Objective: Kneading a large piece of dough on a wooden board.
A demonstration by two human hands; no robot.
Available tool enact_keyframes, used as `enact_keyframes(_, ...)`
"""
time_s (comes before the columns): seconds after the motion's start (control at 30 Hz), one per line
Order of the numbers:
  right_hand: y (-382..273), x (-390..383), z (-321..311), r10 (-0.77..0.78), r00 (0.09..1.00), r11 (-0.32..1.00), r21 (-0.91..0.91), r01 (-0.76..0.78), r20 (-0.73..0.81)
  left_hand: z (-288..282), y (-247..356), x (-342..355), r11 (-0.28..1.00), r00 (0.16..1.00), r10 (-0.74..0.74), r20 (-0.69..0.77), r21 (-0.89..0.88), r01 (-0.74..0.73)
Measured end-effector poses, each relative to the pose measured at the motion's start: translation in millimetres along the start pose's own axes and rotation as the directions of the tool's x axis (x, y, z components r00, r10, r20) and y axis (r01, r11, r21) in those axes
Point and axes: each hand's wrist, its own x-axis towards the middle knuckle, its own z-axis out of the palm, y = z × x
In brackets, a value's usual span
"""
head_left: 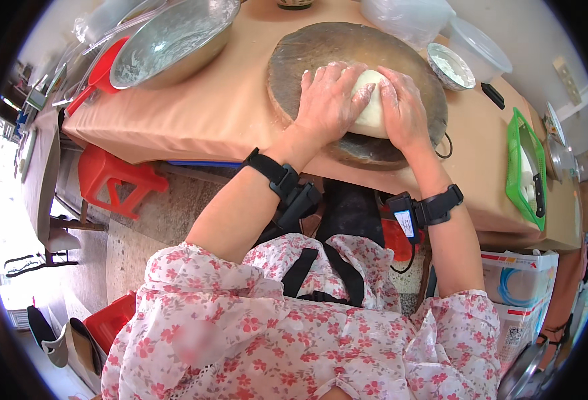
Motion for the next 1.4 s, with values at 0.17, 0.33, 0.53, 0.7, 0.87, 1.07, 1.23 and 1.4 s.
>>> enact_keyframes(0.17, 8.8, 5.8, 3.5, 0.092, 0.995, 0.996, -0.019, -0.092, 0.031, 0.7, -0.6, 7.7, 0.997, 0.994, -0.075, 0.081, 0.023, 0.074)
enact_keyframes(0.33, 10.9, 8.2, 5.1, 0.111, 0.993, 0.994, -0.002, -0.111, 0.047, 2.0, -1.2, 7.5, 0.996, 0.993, -0.093, 0.068, 0.008, 0.093)
enact_keyframes(0.53, 13.2, 8.9, 7.7, 0.105, 0.994, 0.994, -0.010, -0.105, 0.029, 4.7, -2.1, 8.0, 0.996, 0.996, -0.085, 0.037, 0.025, 0.084)
enact_keyframes(0.7, 12.9, 8.1, 7.2, 0.104, 0.994, 0.995, 0.002, -0.104, 0.019, 3.8, 0.2, 8.2, 0.996, 0.996, -0.082, 0.024, 0.020, 0.081)
enact_keyframes(0.87, 15.4, 7.1, 9.7, 0.100, 0.995, 0.995, -0.028, -0.100, -0.005, 3.5, -1.2, 8.9, 0.997, 0.996, -0.075, 0.040, 0.012, 0.075)
enact_keyframes(1.07, 19.5, 9.7, 13.0, 0.069, 0.998, 0.998, -0.011, -0.069, 0.001, 3.2, -6.2, 8.4, 0.997, 0.996, -0.079, 0.034, 0.010, 0.078)
enact_keyframes(1.23, 28.4, 12.5, 12.8, 0.045, 0.999, 0.999, 0.003, -0.045, -0.012, 7.4, -3.7, 12.1, 0.997, 0.997, -0.072, 0.006, -0.010, 0.072)
enact_keyframes(1.4, 25.2, 10.8, 14.8, 0.097, 0.995, 0.995, -0.004, -0.097, -0.001, 7.7, -5.9, 12.2, 0.997, 0.997, -0.080, 0.013, -0.014, 0.080)
